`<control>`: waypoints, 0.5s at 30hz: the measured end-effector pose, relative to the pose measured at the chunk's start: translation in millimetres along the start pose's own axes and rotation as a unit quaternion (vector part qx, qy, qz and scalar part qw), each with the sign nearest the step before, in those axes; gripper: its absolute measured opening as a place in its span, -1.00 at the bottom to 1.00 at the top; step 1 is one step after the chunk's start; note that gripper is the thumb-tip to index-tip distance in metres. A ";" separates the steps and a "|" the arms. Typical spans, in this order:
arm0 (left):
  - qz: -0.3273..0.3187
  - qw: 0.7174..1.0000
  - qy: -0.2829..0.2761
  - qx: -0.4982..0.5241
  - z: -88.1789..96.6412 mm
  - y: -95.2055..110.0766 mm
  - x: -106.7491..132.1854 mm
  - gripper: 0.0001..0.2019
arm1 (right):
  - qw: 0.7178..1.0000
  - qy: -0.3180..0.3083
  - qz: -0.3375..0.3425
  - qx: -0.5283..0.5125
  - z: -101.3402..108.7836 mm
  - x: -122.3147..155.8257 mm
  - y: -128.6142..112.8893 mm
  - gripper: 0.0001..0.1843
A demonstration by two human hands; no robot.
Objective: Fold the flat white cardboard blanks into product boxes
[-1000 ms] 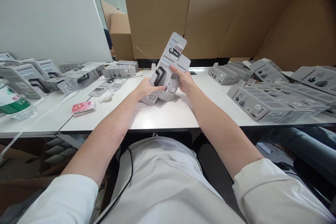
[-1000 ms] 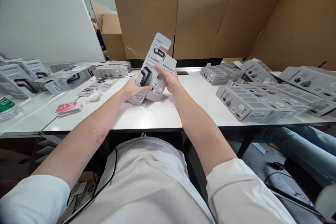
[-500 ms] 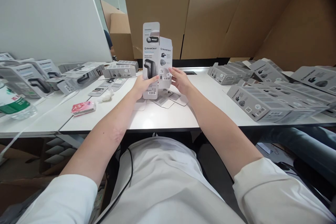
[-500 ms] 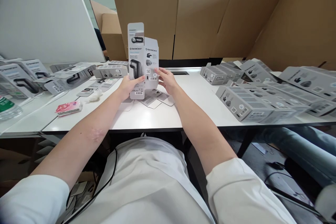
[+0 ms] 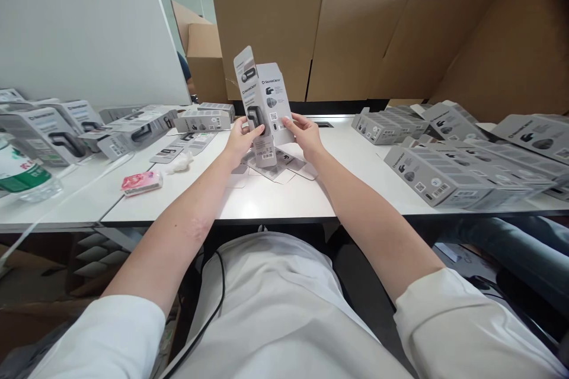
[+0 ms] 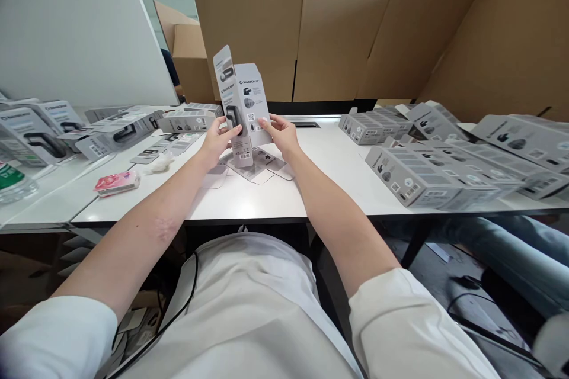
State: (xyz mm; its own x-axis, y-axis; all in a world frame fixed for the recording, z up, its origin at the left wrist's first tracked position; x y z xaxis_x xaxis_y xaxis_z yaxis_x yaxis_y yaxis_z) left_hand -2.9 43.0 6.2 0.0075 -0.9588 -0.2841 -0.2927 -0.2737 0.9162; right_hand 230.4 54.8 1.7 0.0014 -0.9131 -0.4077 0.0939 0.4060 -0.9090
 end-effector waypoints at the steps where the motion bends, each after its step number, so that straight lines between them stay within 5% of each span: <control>1: 0.005 1.000 -0.003 -0.003 -0.4 0.5 0.5 -0.45 | 1.000 0.004 0.005 0.002 0.2 -0.9 0.4 0.02; 5: 0.030 0.999 -0.028 0.007 -2.4 1.3 3.1 -0.46 | 1.000 0.007 0.014 0.008 1.9 -3.1 -0.6 -0.05; 15: 0.049 0.998 -0.040 0.011 -2.6 -0.2 3.1 -0.12 | 0.999 -0.037 -0.001 0.033 -7.0 6.5 -11.6 -0.25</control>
State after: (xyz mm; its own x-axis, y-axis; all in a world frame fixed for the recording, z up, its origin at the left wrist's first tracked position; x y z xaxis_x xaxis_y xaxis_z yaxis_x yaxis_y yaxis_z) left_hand -0.4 39.9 5.9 -0.0984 -0.9712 -0.2168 -0.3097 -0.1771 0.9342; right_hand 222.3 44.4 9.0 0.0745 -0.9149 -0.3968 0.1585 0.4037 -0.9010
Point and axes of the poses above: each hand's wrist, its own x-axis away from the middle knuckle, its own z-axis out of the back of the hand, y = z × x, the point moved 2 cm from there along -x, towards the middle knuckle, and after that the axes turned 13 degrees about x, right-handed, at the moved point
